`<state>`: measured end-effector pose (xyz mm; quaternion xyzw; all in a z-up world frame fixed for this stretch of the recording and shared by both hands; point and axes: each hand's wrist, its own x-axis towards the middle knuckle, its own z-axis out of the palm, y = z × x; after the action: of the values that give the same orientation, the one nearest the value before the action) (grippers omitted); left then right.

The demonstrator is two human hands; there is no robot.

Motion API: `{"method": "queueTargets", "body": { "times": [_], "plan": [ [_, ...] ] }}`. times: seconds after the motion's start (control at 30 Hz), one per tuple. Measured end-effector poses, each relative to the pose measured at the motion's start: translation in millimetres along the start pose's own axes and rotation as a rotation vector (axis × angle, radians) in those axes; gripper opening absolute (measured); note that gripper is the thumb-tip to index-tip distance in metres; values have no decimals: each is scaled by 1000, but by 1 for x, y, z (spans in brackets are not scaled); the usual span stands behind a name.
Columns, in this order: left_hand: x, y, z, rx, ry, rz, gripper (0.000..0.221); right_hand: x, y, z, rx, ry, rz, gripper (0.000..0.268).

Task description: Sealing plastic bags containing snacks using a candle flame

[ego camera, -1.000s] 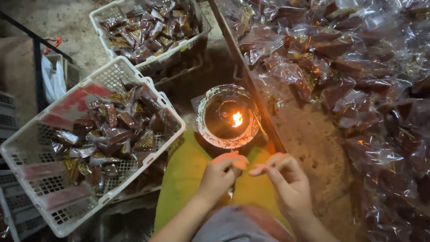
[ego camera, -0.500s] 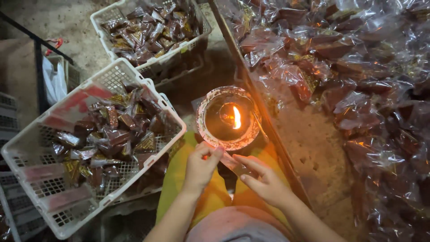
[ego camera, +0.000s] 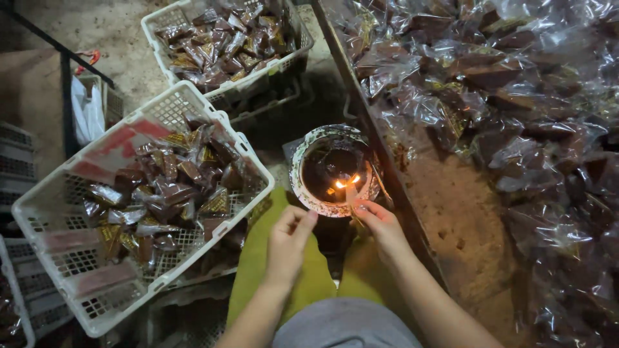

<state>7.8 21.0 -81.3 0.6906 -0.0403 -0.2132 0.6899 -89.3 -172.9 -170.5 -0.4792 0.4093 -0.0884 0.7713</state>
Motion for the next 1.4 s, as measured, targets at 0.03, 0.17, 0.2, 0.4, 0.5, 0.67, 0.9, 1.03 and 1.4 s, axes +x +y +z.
{"method": "queueTargets", "body": {
  "times": [0.03, 0.17, 0.2, 0.4, 0.5, 0.67, 0.9, 1.03, 1.4],
  "plan": [
    [-5, -7, 4, -1, -3, -3, 24, -4, -6, 4, 0, 4, 1, 32],
    [-26, -11, 19, 120, -295, -314, 27, -21, -28, 11, -64, -45, 87, 43],
    [-32, -6, 22, 219, -473, -490, 32, -26, -34, 11, -75, -57, 165, 43],
    [-35, -62, 36, -541, -417, -1073, 53, -67, -42, 13, -69, -264, -151, 8],
    [-30, -28, 35, -539, -355, -705, 39, -73, -51, 6, -221, -285, -173, 16],
    [-25, 1, 32, -431, -444, -412, 37, -81, -43, 5, -152, -258, -33, 25],
    [-4, 40, -13, -290, -742, -540, 34, -36, -65, -33, 65, -219, -330, 58],
    [12, 2, -51, -1376, -1044, -379, 52, 31, -127, -106, -294, 223, -461, 7],
    [-19, 6, -9, -909, -840, -587, 82, 76, -177, -134, -1143, 561, -267, 57]
  ]
}}
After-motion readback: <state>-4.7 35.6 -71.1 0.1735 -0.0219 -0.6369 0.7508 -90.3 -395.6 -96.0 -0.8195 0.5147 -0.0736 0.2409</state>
